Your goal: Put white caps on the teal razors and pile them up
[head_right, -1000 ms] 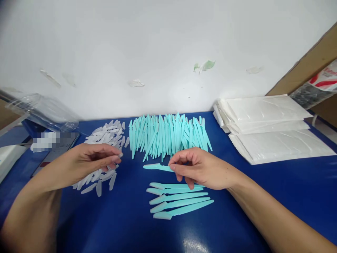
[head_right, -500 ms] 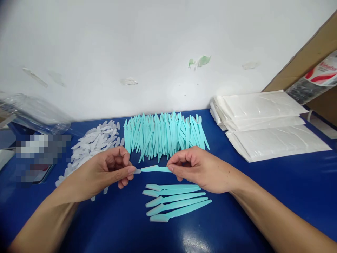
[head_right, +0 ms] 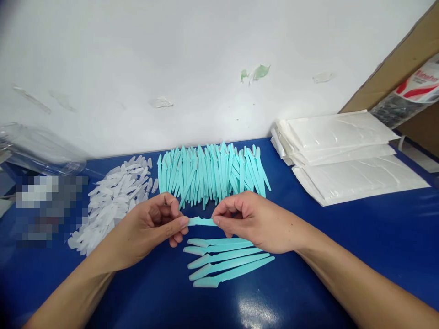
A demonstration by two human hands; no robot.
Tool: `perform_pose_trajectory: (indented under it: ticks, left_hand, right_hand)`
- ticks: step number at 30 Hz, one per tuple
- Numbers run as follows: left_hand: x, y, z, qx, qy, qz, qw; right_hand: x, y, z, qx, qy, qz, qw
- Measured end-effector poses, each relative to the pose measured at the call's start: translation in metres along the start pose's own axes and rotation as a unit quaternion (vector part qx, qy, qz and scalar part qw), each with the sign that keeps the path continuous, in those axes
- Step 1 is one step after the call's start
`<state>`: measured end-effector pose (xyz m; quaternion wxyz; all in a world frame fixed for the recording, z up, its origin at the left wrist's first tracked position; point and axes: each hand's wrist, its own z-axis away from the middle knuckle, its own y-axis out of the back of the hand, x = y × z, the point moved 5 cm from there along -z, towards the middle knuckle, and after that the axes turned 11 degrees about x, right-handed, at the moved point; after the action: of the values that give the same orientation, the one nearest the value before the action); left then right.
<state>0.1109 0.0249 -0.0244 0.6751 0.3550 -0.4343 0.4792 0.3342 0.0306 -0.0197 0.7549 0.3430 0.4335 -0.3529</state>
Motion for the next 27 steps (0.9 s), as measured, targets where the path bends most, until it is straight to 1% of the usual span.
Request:
perform_pose_trajectory:
  ticks: [2,4,6,7,8,9,10,12,13,15,17,18,20,27]
  left_hand:
    - [0.001,-0.002,0.001,0.008,-0.025,-0.018,1.0]
    - [0.008,0.001,0.003,0.022,-0.088,-0.084,0.992]
    - [0.018,0.009,0.007,0.04,-0.172,-0.172,0.969]
    - [0.022,0.014,0.009,0.049,-0.202,-0.207,0.956]
    - [0.025,0.02,0.01,0.061,-0.213,-0.227,0.948]
    - [0.026,0.027,0.009,0.078,-0.204,-0.23,0.948]
    - [0.025,0.034,0.007,0.096,-0.179,-0.216,0.955]
    - [0.02,0.044,0.003,0.123,-0.109,-0.143,0.976]
    - [0.016,0.045,0.0,0.124,-0.071,-0.094,0.985]
    - [0.009,0.039,-0.003,0.1,-0.009,-0.007,0.995]
    - [0.004,0.029,-0.004,0.069,0.027,0.038,0.997]
    - [0.003,0.024,-0.003,0.058,0.032,0.044,0.997]
    - [0.003,0.019,-0.002,0.049,0.022,0.035,0.998]
    - [0.002,0.02,-0.002,0.044,-0.016,-0.026,0.999]
  right_hand:
    - [0.0,0.001,0.0,0.002,0.0,0.0,1.0]
    - [0.0,0.003,0.0,0.0,-0.002,-0.001,1.0]
    - [0.0,0.006,0.0,0.001,-0.001,-0.005,1.0]
    - [-0.001,0.007,0.0,0.004,-0.001,-0.009,1.0]
    - [-0.001,0.009,0.0,0.009,0.0,-0.012,1.0]
    - [-0.001,0.01,0.0,0.014,0.0,-0.014,1.0]
    - [-0.002,0.011,0.0,0.019,-0.001,-0.016,1.0]
    - [-0.002,0.011,0.0,0.025,-0.003,-0.017,1.0]
    - [-0.002,0.011,0.0,0.027,-0.002,-0.016,1.0]
    - [-0.003,0.011,0.001,0.028,0.002,-0.015,1.0]
    - [-0.003,0.011,0.001,0.03,0.005,-0.013,0.999]
    - [-0.003,0.011,0.001,0.031,0.007,-0.011,0.999]
    - [-0.003,0.012,0.0,0.03,0.011,-0.007,0.999]
    - [-0.005,0.013,0.001,0.018,0.018,0.002,1.0]
